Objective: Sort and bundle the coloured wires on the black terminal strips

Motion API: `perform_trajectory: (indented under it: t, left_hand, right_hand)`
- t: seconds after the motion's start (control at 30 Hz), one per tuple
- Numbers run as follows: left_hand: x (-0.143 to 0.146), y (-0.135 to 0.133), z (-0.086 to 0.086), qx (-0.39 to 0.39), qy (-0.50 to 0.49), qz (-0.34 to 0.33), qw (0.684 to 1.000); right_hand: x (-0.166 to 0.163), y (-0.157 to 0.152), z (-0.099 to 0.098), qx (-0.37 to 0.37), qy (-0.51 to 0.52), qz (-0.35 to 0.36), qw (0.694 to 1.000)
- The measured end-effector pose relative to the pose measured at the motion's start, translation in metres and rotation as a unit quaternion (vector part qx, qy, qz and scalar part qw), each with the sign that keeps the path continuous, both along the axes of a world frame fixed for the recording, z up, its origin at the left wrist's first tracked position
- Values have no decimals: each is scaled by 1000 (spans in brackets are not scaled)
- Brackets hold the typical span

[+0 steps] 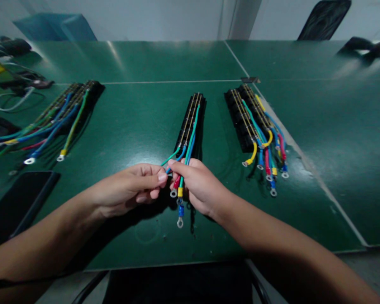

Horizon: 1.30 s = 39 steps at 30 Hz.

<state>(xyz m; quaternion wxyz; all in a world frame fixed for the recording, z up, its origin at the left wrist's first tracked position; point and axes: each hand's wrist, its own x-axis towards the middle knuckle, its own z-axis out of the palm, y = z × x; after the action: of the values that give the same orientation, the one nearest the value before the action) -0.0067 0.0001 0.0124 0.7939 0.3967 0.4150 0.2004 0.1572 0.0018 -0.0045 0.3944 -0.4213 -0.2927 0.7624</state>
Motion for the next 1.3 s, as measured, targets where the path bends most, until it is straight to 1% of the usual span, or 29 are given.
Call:
perform_trajectory:
  t: [0.1,0.23,0.33,0.47,0.6,0.83,0.97,1.13,1.3]
  left_hand:
    - [0,0,1,3,13,9,1000]
    - [1,0,-1,-10,-19,-3,1000]
    - [2,0,-1,-18,-26,2,999]
    - [1,0,1,-11,-5,1,1000]
    - [0,-1,1,0,26,14,1000]
    - [1,0,-1,-15,-12,0,1000]
    - [1,0,-1,-7,-14,-2,1000]
    - [0,-1,0,11,14,10,1000]
    - [1,1,0,-8,-8,1,1000]
  right_hand:
    - [0,0,0,-7,7,3,1000]
    - [0,0,1,-1,-1,1,1000]
    - [0,0,2,2,-1,2,1000]
    - [0,-1,1,1,-2,1,1000]
    - [0,0,0,-4,5,2,1000]
    - [0,0,1,1,3,5,1000]
    - [0,0,1,5,2,7,1000]
    - [0,-1,0,-4,5,1,1000]
    - [0,-1,1,1,6,6,1000]
